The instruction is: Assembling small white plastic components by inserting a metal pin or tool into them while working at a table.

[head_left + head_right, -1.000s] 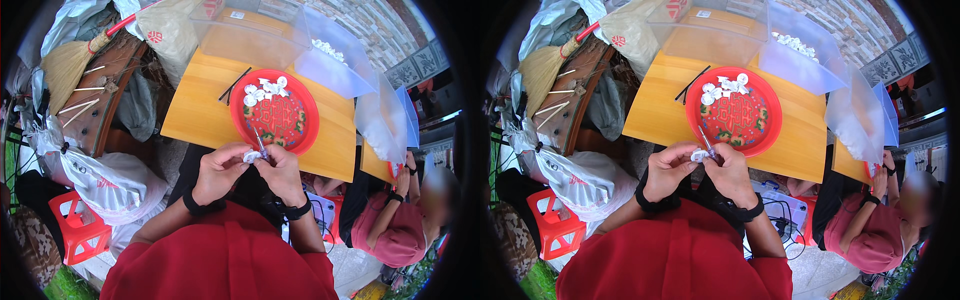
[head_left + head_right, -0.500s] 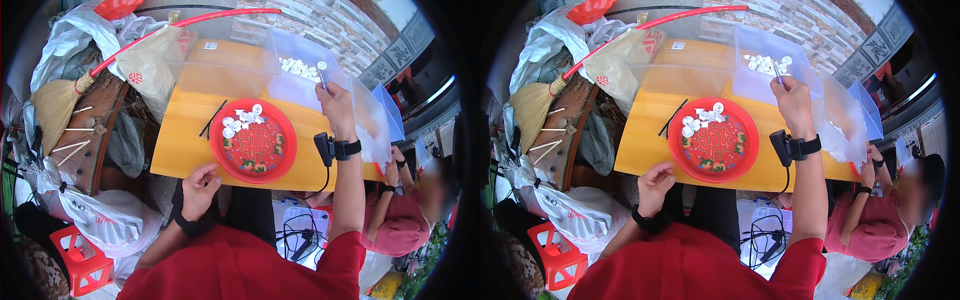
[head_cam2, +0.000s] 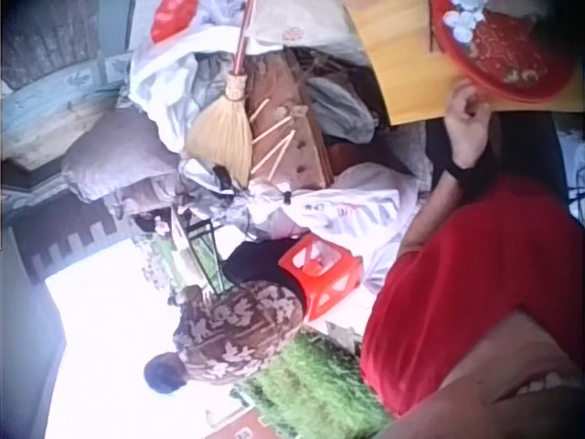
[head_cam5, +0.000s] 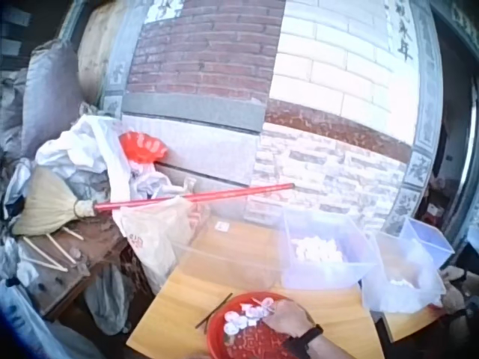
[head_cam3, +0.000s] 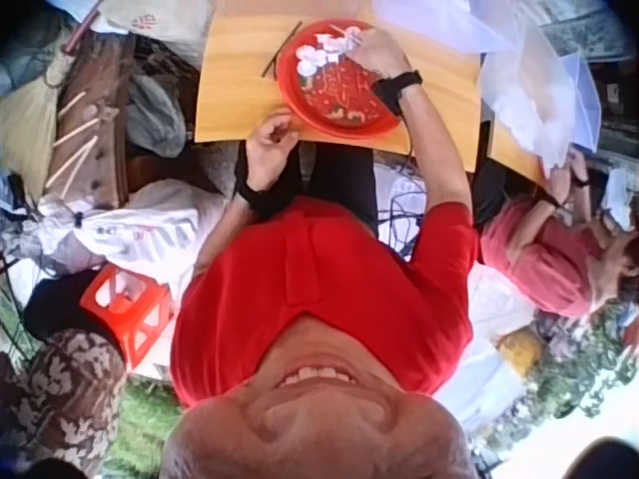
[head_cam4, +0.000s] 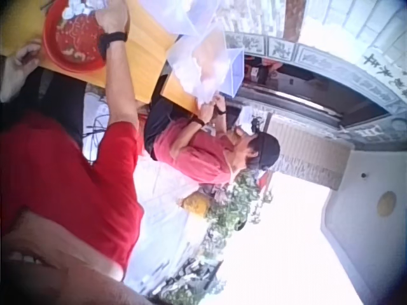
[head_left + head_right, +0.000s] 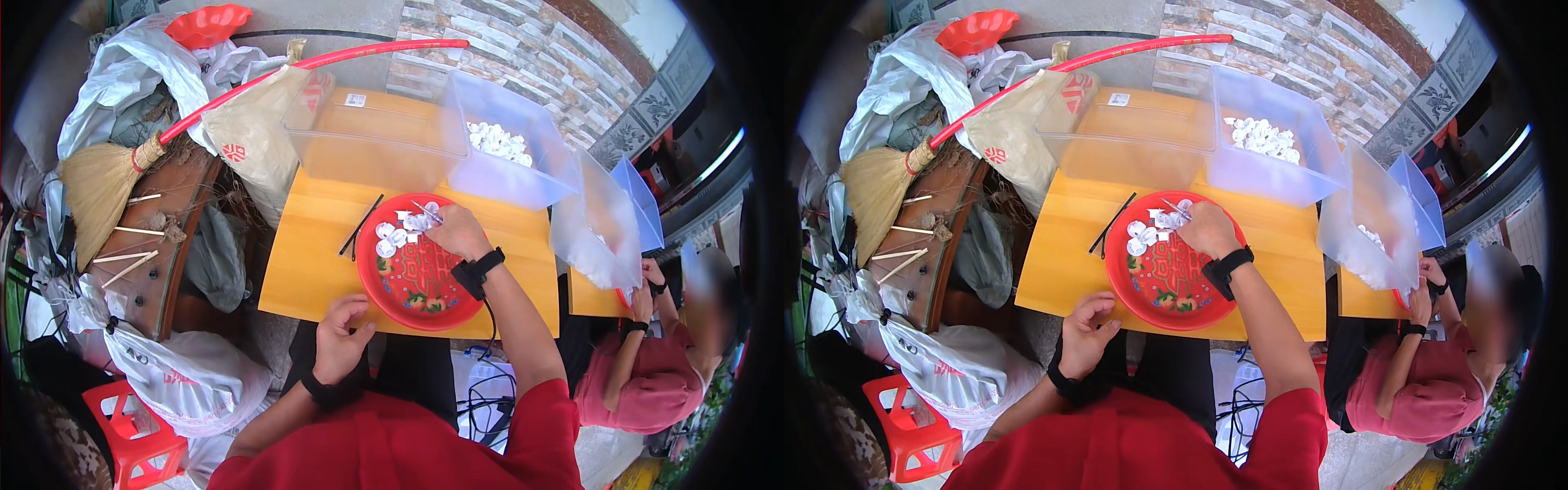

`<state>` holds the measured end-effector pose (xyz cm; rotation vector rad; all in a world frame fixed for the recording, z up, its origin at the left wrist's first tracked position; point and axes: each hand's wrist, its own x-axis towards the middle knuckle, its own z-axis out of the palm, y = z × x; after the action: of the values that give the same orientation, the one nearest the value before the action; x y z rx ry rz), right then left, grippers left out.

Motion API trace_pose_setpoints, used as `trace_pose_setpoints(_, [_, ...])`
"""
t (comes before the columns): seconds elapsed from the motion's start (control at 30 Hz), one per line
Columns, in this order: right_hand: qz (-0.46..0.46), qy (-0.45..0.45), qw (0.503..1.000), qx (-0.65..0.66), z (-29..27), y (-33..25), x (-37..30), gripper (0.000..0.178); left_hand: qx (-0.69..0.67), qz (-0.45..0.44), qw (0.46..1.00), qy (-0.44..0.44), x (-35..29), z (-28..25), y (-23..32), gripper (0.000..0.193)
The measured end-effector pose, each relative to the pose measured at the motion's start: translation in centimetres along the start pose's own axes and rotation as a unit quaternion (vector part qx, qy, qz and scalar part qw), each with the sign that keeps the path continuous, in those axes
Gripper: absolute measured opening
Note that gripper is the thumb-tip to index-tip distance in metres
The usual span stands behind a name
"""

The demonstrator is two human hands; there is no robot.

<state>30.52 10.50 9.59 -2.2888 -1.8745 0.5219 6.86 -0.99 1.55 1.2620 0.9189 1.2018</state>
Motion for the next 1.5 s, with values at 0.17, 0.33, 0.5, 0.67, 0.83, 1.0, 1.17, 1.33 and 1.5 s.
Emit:
trace_pose_setpoints(0.17, [0.028, 0.005, 1.000, -0.006, 0.0, 0.4, -1.0, 0.027, -0.014, 0.009, 1.000, -0.010, 0.1, 0.2, -0.7, 0.027])
trace_pose_setpoints(0.33, [-0.124, 0.105, 0.987, 0.012, -2.1, -1.5, -7.4, 0.019, -0.139, -0.062, 0.988, 0.016, -0.6, -0.1, 0.3, 0.021])
trace_pose_setpoints(0.5, [-0.314, 0.128, 0.941, 0.004, -1.4, -3.6, -15.7, 0.014, -0.171, -0.141, 0.970, -0.096, -1.0, 1.4, 4.6, 0.027])
trace_pose_setpoints(0.67, [-0.337, 0.119, 0.933, -0.031, 0.6, -4.2, -19.1, 0.022, -0.204, -0.177, 0.951, -0.149, -1.9, 2.0, 5.5, 0.026])
trace_pose_setpoints(0.83, [-0.352, 0.127, 0.927, 0.000, 1.8, -3.6, -20.1, 0.021, -0.183, -0.209, 0.948, -0.154, -2.7, 1.7, 6.0, 0.024])
trace_pose_setpoints(1.0, [-0.325, 0.124, 0.935, 0.074, 2.5, -3.2, -20.4, 0.027, -0.197, -0.215, 0.946, -0.145, -2.8, 1.5, 5.7, 0.021])
trace_pose_setpoints(1.17, [-0.166, 0.156, 0.914, 0.337, 2.6, -2.8, -20.1, 0.020, -0.271, -0.119, 0.947, -0.125, -2.4, 1.2, 5.7, 0.021])
trace_pose_setpoints(1.33, [-0.095, 0.090, 0.883, 0.450, 3.7, -3.8, -20.5, 0.018, -0.248, -0.113, 0.952, -0.138, -2.5, 1.4, 5.3, 0.023])
trace_pose_setpoints(1.5, [-0.097, 0.138, 0.893, 0.417, 5.1, -4.1, -20.6, 0.015, -0.212, -0.128, 0.960, -0.130, -3.3, 1.3, 4.9, 0.022])
